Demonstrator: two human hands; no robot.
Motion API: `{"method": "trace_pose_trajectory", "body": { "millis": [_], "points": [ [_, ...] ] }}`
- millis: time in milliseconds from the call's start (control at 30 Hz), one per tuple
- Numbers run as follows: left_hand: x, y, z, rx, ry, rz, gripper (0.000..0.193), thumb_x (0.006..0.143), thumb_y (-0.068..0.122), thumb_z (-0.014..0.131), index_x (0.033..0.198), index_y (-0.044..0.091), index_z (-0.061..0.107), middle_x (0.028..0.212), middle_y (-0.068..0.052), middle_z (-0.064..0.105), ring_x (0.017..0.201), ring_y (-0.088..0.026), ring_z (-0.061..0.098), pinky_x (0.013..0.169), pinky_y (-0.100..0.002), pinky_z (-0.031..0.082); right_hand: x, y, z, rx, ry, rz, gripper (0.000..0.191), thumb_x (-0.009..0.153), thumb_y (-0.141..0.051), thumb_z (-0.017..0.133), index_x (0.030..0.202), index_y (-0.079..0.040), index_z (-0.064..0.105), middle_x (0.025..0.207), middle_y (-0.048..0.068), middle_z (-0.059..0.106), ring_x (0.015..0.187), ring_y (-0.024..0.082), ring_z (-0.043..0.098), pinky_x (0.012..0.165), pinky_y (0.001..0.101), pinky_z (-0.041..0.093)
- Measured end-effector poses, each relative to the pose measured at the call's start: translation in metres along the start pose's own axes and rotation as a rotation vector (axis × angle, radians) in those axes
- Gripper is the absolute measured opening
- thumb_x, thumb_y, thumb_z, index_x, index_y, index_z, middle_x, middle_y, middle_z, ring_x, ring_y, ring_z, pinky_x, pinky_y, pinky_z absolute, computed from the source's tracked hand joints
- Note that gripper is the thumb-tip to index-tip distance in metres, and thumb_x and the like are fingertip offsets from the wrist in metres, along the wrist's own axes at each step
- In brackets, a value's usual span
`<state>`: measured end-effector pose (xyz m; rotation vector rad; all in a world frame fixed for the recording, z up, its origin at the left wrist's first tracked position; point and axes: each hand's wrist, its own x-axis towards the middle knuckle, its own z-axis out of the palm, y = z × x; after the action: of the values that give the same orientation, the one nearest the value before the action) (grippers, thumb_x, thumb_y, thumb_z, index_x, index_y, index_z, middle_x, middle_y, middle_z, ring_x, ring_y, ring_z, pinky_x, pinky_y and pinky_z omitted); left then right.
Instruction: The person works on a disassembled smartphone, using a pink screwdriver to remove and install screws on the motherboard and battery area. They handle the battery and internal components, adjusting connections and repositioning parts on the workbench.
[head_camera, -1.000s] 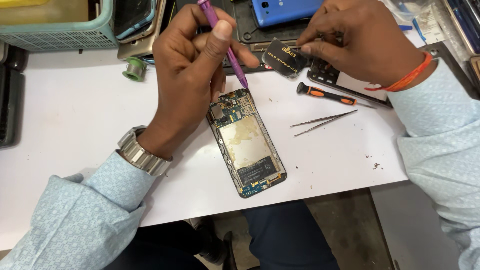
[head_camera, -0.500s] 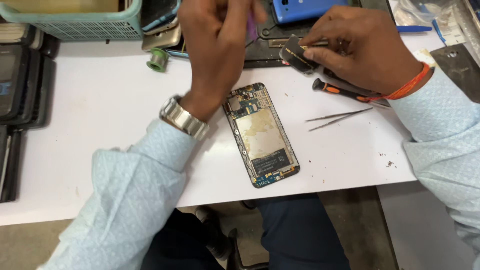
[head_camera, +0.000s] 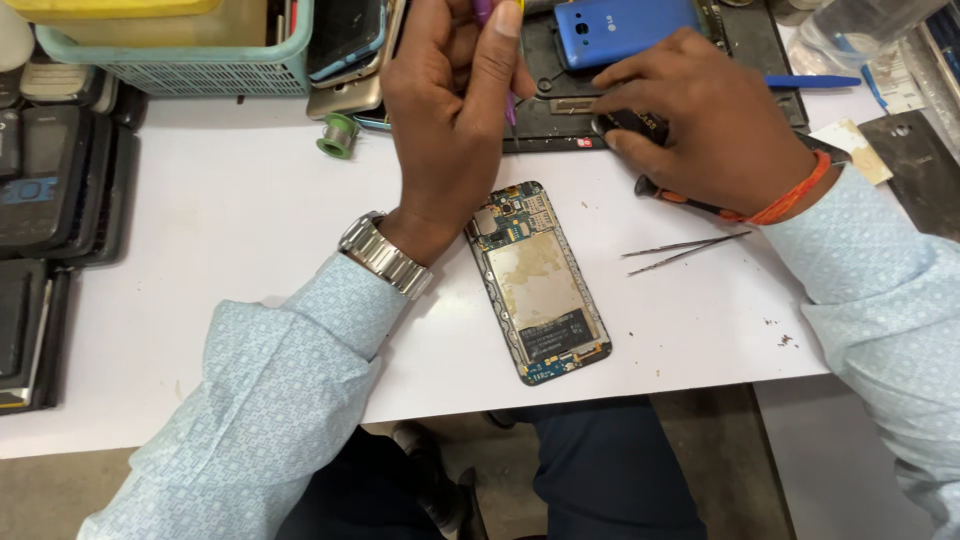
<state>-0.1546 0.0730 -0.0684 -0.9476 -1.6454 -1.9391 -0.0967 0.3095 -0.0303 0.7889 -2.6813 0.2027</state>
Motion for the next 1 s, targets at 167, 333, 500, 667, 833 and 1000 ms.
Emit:
{"method": "trace_pose_trajectory", "body": {
  "millis": [167, 333, 500, 667, 833, 1000],
  "points": [
    [-0.004, 0.0, 0.002, -0.018, 0.015, -0.032, 0.018, 0.119, 0.021, 0.058, 0.115, 0.004, 0.06, 0.075, -0.002, 0.069, 0.064, -0.004, 0.066, 0.057, -0.018, 0.046, 0.005, 0.007, -0.001, -0.008, 0.063, -0.051, 0.014, 0.095, -0.017, 0.082, 0.103, -0.007, 0.077, 0.113, 0.004, 0.07, 0.115, 0.027, 0.06, 0.1, 0.0416, 0.052],
    [-0.003, -0.001, 0.002, -0.033, 0.009, -0.025, 0.019, 0.119, 0.023, 0.057, 0.117, 0.004, 0.06, 0.077, -0.002, 0.07, 0.066, -0.005, 0.066, 0.059, -0.018, 0.048, 0.018, 0.006, 0.0, 0.002, 0.007, -0.094, 0.01, 0.095, -0.015, 0.082, 0.101, -0.01, 0.077, 0.101, 0.005, 0.066, 0.101, 0.026, 0.061, 0.085, 0.0417, 0.052],
    [-0.004, -0.003, 0.001, -0.022, 0.018, -0.023, 0.019, 0.119, 0.023, 0.057, 0.116, 0.005, 0.06, 0.076, -0.002, 0.07, 0.065, -0.004, 0.066, 0.059, -0.018, 0.049, 0.021, -0.001, 0.006, 0.067, 0.031, -0.084, 0.01, 0.097, -0.016, 0.081, 0.102, -0.009, 0.075, 0.098, 0.005, 0.064, 0.096, 0.025, 0.062, 0.079, 0.0401, 0.052],
    [-0.005, -0.004, 0.001, -0.014, 0.012, -0.031, 0.019, 0.119, 0.023, 0.058, 0.116, 0.004, 0.061, 0.076, -0.002, 0.07, 0.065, -0.004, 0.066, 0.058, -0.018, 0.048, 0.017, -0.004, 0.007, 0.021, 0.033, -0.159, 0.012, 0.097, -0.017, 0.081, 0.103, -0.009, 0.073, 0.1, 0.004, 0.064, 0.099, 0.026, 0.063, 0.08, 0.0397, 0.053],
    [-0.004, -0.005, 0.001, -0.008, 0.013, -0.015, 0.019, 0.119, 0.023, 0.058, 0.116, 0.004, 0.061, 0.077, -0.001, 0.071, 0.065, -0.004, 0.067, 0.058, -0.018, 0.05, 0.014, -0.008, 0.002, -0.008, 0.025, -0.143, 0.012, 0.096, -0.017, 0.081, 0.102, -0.009, 0.074, 0.1, 0.005, 0.063, 0.097, 0.026, 0.063, 0.078, 0.0398, 0.053],
    [-0.005, -0.006, 0.001, 0.002, 0.02, -0.03, 0.019, 0.119, 0.023, 0.059, 0.117, 0.004, 0.061, 0.076, -0.002, 0.071, 0.064, -0.005, 0.067, 0.057, -0.018, 0.049, 0.013, -0.01, 0.001, 0.021, 0.037, -0.134, 0.01, 0.098, -0.012, 0.08, 0.107, -0.01, 0.076, 0.105, 0.005, 0.064, 0.099, 0.025, 0.063, 0.082, 0.0392, 0.053]
  ]
}}
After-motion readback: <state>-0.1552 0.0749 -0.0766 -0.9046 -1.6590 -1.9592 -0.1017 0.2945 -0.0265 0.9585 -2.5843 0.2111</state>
